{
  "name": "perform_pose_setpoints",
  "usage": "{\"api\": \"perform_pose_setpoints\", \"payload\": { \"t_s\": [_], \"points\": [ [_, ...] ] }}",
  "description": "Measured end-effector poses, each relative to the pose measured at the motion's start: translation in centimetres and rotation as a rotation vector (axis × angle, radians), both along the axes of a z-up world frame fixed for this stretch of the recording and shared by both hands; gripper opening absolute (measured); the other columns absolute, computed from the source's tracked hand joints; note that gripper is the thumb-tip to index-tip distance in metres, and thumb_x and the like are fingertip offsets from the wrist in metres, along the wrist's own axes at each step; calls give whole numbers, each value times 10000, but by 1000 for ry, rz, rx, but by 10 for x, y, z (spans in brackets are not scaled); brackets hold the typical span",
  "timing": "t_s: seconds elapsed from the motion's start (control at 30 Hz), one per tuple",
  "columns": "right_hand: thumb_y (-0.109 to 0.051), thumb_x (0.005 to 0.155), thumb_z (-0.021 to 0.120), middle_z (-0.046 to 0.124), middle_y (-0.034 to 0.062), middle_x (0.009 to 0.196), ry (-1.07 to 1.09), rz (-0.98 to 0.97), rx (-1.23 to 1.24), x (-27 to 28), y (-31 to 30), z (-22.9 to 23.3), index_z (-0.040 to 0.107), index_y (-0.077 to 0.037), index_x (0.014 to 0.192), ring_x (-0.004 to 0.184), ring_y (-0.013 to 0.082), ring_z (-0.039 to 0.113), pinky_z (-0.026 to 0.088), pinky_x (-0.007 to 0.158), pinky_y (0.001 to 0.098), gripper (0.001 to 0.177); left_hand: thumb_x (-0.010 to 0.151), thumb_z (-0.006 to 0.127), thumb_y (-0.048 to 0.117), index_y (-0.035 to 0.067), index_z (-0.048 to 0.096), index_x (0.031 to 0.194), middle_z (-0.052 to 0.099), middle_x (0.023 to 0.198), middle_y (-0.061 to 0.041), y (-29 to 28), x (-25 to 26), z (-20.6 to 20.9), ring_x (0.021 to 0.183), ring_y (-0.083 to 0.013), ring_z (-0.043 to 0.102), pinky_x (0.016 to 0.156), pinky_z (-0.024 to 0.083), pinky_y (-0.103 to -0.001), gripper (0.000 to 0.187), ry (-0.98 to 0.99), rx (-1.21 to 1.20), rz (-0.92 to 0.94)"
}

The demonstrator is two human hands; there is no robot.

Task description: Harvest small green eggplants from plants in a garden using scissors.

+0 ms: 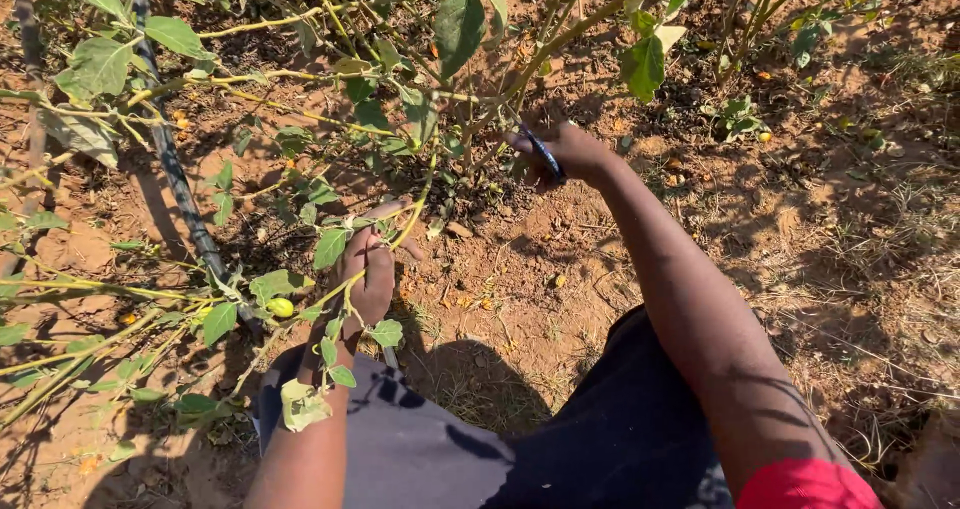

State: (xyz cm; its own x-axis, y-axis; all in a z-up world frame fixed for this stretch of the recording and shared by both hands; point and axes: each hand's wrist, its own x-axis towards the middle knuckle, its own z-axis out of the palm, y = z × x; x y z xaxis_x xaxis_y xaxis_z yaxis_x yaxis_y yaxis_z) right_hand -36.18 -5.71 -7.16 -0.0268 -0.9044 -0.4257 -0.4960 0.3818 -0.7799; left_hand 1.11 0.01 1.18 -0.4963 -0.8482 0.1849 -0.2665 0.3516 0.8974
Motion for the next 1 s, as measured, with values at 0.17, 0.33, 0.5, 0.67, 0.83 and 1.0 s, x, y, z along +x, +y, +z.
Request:
{"api": "perform_pose_setpoints", "payload": {
  "t_s": [0.17, 0.33, 0.5, 0.67, 0.83, 1.0],
  "points": [
    [-846, 773, 501, 726, 203, 918, -412, -32, 124, -27, 21, 24, 573, 1, 1153, 811, 290, 790, 674, 770, 460, 931, 1111, 345, 367, 52, 518, 1458, 748, 896, 4, -4, 1, -2, 528, -31, 403, 530, 361, -235, 500, 86, -45, -57],
    [-902, 787, 313, 732, 197, 969, -712, 52, 212, -41, 24, 25, 623, 20, 1108, 932, 313, 749, 615, 891, 451, 1024, 1133, 350, 408, 53, 563, 1446, 710, 846, -29, -3, 11, -27, 580, -38, 459, 543, 386, -246, 519, -25, -35, -2],
    [-899, 820, 322, 717, 198, 923, -719, 35, 308, -50, 18, 22, 618, -4, 1078, 859, 301, 724, 598, 816, 429, 977, 1154, 367, 448, 46, 562, 1377, 688, 875, -42, -5, 5, -32, 598, -39, 469, 566, 398, -245, 500, 15, -75, 85],
    [-882, 873, 304, 717, 164, 843, -646, -55, 225, -47, 7, 16, 611, -20, 1002, 772, 271, 713, 593, 728, 405, 924, 1135, 366, 466, 9, 506, 1448, 741, 931, -59, -3, -3, -14, 541, -34, 391, 535, 351, -238, 571, 240, -7, -33],
    [-835, 898, 415, 709, 133, 797, -799, -94, 178, -35, -8, 1, 607, -28, 1009, 697, 241, 710, 585, 648, 374, 837, 1106, 353, 559, -4, 487, 1470, 721, 890, -48, -3, 0, -19, 527, -18, 421, 474, 343, -209, 684, 232, 70, -75],
    [-747, 923, 512, 667, 130, 741, -637, -257, 90, -7, -8, 23, 608, -26, 1019, 607, 221, 694, 603, 592, 369, 734, 1094, 329, 587, 15, 503, 1479, 718, 867, -34, -3, 1, -15, 523, -17, 418, 477, 348, -209, 711, 174, 78, -38]
  ]
}}
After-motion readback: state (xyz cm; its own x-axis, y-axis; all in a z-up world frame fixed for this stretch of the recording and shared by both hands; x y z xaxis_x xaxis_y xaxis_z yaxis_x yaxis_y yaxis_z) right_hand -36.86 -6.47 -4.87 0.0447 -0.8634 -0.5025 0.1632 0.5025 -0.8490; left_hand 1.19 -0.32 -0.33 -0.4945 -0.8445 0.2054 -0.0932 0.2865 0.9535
